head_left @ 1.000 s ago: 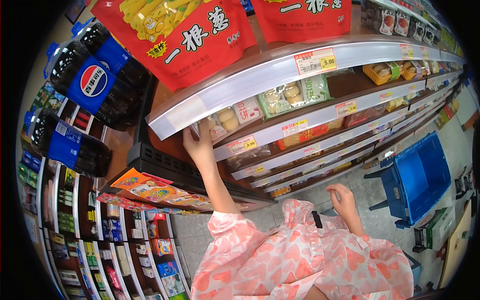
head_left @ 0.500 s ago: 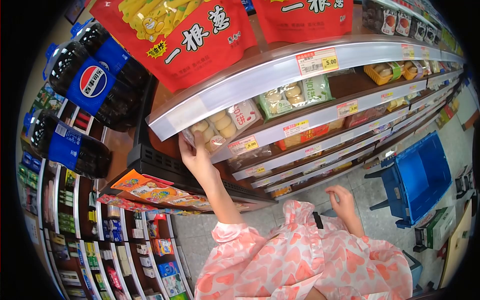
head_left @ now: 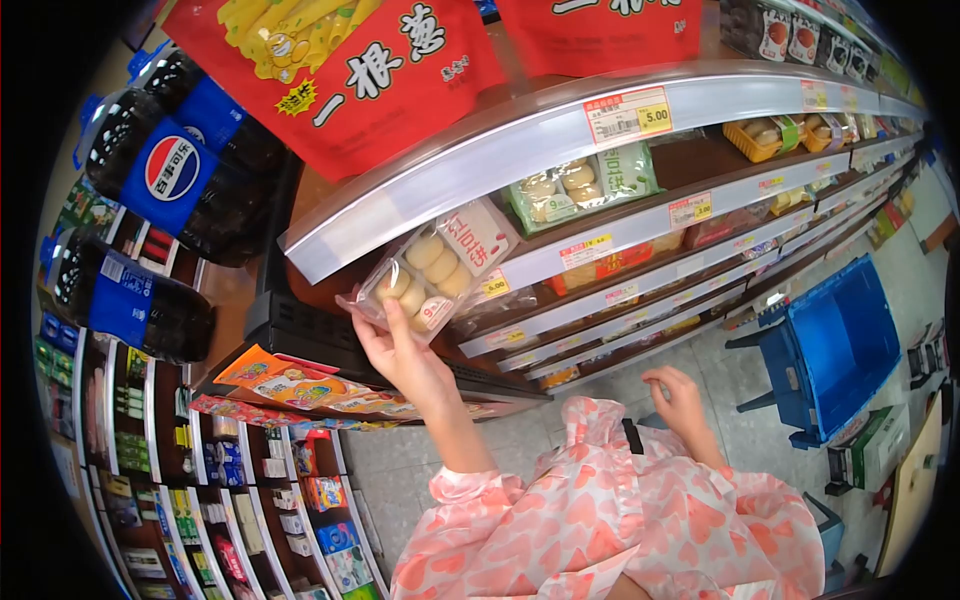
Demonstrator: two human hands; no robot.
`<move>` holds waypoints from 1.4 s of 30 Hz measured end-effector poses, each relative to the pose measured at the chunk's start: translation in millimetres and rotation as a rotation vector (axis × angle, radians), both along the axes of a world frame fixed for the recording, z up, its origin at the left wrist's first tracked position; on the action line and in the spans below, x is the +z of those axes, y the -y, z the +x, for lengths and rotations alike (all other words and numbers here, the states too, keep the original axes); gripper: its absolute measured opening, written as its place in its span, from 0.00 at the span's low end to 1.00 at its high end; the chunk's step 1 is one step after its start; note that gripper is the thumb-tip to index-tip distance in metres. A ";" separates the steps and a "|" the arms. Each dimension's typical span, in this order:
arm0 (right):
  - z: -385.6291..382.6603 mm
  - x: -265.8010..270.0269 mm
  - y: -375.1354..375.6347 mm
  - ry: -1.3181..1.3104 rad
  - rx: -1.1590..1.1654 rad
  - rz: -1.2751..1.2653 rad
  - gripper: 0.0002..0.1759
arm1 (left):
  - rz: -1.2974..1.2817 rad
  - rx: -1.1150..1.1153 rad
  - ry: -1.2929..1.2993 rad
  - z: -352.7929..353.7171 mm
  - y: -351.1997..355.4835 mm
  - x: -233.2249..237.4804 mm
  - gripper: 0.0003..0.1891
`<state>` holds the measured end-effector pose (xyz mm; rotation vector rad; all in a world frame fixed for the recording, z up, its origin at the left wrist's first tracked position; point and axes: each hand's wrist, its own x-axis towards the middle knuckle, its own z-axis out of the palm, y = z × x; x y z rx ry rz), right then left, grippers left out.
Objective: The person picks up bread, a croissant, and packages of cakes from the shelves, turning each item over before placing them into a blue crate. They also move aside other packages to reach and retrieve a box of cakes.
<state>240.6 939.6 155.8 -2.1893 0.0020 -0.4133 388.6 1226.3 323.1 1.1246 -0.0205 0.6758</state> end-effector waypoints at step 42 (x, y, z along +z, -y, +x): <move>10.0 50.7 18.1 -0.352 0.022 0.991 0.30 | 0.115 -0.788 -0.555 -93.5 91.9 -86.7 0.29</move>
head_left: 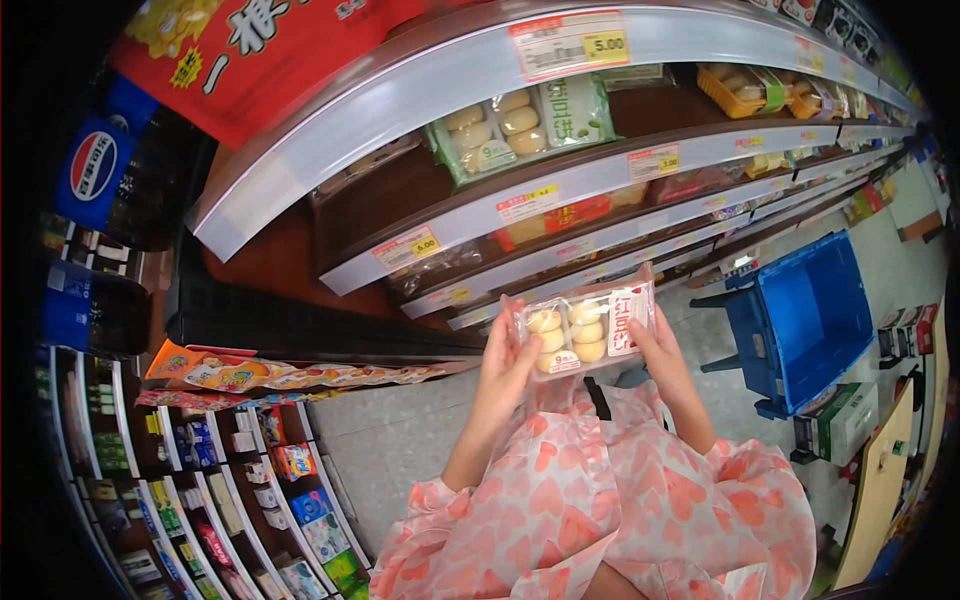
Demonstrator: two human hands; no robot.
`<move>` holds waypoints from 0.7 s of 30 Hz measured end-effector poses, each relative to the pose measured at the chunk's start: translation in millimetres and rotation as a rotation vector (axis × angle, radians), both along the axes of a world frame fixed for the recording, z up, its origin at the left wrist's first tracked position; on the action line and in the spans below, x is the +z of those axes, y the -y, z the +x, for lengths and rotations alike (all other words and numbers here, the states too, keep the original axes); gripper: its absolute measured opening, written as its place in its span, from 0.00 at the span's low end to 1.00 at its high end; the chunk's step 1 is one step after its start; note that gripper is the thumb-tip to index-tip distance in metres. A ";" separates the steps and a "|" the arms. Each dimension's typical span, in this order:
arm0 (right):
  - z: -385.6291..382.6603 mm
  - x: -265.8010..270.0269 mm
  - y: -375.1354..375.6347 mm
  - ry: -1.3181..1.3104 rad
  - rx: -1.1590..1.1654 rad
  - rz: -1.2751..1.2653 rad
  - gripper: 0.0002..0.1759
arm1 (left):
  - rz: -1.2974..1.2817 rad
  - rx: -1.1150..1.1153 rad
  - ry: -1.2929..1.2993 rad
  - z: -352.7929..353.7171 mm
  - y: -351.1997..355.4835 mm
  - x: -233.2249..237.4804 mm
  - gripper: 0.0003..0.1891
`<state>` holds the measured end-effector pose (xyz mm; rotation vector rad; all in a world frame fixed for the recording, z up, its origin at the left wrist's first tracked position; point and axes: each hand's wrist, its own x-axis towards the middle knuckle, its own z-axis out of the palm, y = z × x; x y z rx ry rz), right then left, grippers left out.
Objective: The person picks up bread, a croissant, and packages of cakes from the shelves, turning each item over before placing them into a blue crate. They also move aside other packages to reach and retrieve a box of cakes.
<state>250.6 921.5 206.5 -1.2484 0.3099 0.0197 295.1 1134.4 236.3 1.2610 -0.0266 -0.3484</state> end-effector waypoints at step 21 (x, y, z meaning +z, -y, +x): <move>-29.0 -26.9 260.1 0.014 -0.202 0.094 0.27 | 0.254 -0.151 -0.228 4.8 263.9 -6.1 0.30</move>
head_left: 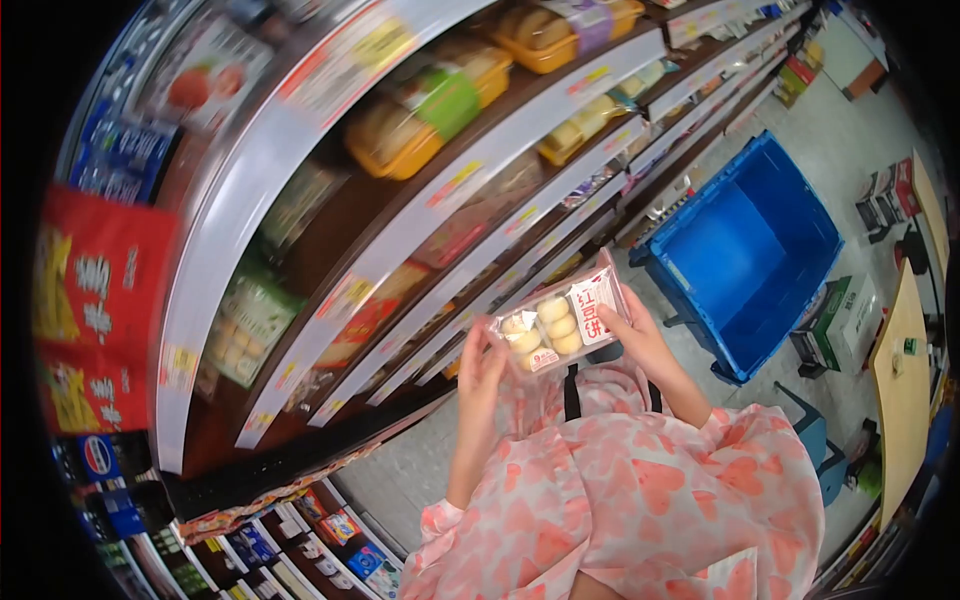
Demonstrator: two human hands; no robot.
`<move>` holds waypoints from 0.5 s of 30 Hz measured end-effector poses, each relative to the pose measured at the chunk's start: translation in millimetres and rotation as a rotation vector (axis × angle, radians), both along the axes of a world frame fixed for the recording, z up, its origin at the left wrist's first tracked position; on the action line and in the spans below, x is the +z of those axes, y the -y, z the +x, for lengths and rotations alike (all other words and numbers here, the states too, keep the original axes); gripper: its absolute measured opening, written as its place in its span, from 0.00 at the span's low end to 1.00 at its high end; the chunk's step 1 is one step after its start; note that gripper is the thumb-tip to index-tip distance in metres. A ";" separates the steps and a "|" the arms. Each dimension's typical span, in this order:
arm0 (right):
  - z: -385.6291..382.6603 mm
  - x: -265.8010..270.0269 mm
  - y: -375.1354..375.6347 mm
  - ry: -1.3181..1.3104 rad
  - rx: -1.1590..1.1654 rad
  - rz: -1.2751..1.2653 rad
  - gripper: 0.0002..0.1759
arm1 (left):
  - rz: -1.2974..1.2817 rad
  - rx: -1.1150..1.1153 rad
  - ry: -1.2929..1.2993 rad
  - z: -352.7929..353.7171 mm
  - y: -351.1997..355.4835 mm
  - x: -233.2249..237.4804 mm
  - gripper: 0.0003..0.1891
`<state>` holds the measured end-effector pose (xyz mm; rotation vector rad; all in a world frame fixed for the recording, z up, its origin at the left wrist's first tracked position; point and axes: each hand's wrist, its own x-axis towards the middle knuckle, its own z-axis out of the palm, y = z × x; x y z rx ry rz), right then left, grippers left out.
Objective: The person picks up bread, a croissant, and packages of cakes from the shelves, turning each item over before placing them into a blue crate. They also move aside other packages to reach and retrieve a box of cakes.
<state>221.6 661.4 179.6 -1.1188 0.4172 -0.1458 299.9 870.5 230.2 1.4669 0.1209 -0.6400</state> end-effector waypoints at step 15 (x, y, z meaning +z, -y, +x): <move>-121.1 -147.8 257.1 -0.585 -0.491 -0.686 0.31 | 0.115 -0.207 0.039 -22.3 140.4 -20.9 0.21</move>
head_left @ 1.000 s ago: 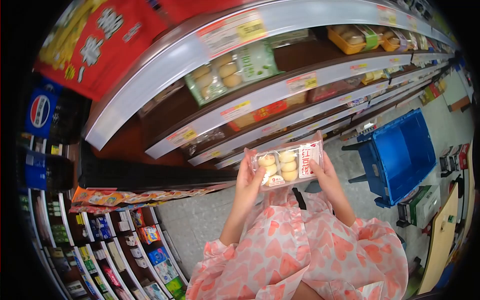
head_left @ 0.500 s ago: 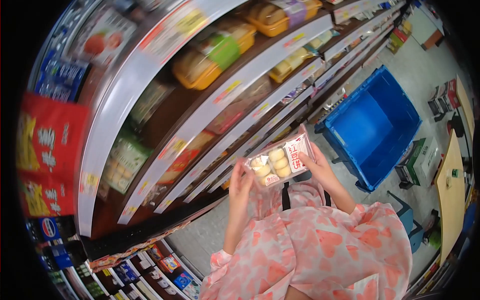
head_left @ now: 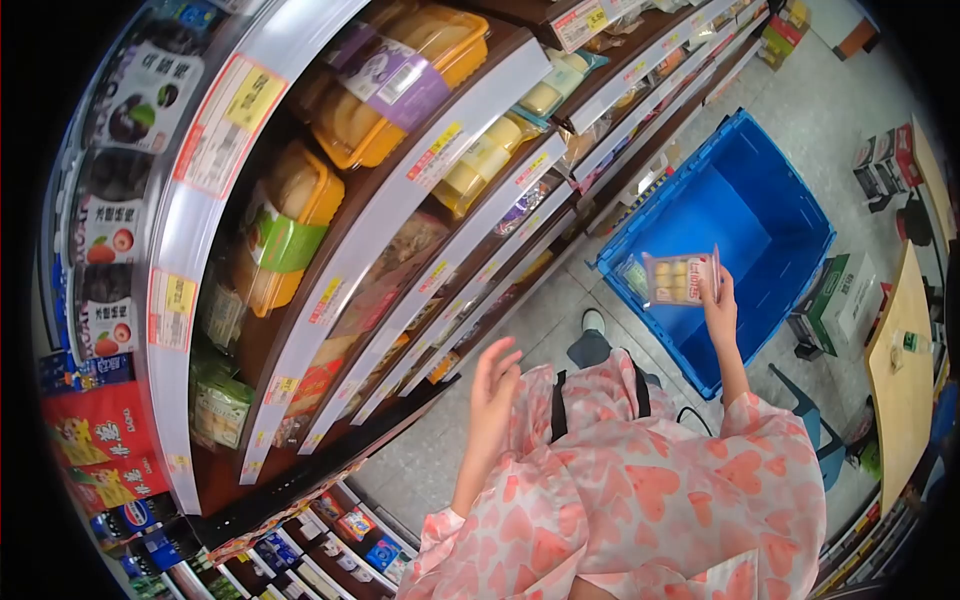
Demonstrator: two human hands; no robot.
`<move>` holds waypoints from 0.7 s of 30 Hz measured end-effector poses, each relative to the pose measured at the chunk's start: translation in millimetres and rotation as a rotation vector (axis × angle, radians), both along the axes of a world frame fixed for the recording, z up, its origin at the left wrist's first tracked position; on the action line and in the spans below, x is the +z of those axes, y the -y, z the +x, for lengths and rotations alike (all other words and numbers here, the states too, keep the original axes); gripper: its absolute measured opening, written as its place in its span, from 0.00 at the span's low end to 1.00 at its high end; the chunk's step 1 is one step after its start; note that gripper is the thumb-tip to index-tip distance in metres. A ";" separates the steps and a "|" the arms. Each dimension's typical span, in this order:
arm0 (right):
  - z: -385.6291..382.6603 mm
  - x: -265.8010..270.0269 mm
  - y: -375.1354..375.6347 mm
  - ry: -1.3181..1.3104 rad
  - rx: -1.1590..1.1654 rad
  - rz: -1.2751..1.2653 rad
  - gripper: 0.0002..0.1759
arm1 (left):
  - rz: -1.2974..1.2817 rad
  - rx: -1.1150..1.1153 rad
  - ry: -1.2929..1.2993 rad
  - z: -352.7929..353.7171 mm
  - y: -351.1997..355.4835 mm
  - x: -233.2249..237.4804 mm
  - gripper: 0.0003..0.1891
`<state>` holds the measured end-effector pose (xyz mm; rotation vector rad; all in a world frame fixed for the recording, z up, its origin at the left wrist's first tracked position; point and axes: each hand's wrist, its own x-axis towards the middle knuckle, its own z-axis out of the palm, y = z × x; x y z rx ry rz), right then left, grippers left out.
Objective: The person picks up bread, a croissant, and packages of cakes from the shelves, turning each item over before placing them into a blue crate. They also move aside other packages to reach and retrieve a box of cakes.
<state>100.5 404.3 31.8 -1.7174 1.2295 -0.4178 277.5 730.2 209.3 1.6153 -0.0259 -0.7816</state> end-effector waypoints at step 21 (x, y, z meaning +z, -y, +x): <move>-102.6 -307.6 30.3 -0.307 -0.625 0.868 0.32 | 0.164 0.032 0.062 -25.3 20.0 -7.5 0.19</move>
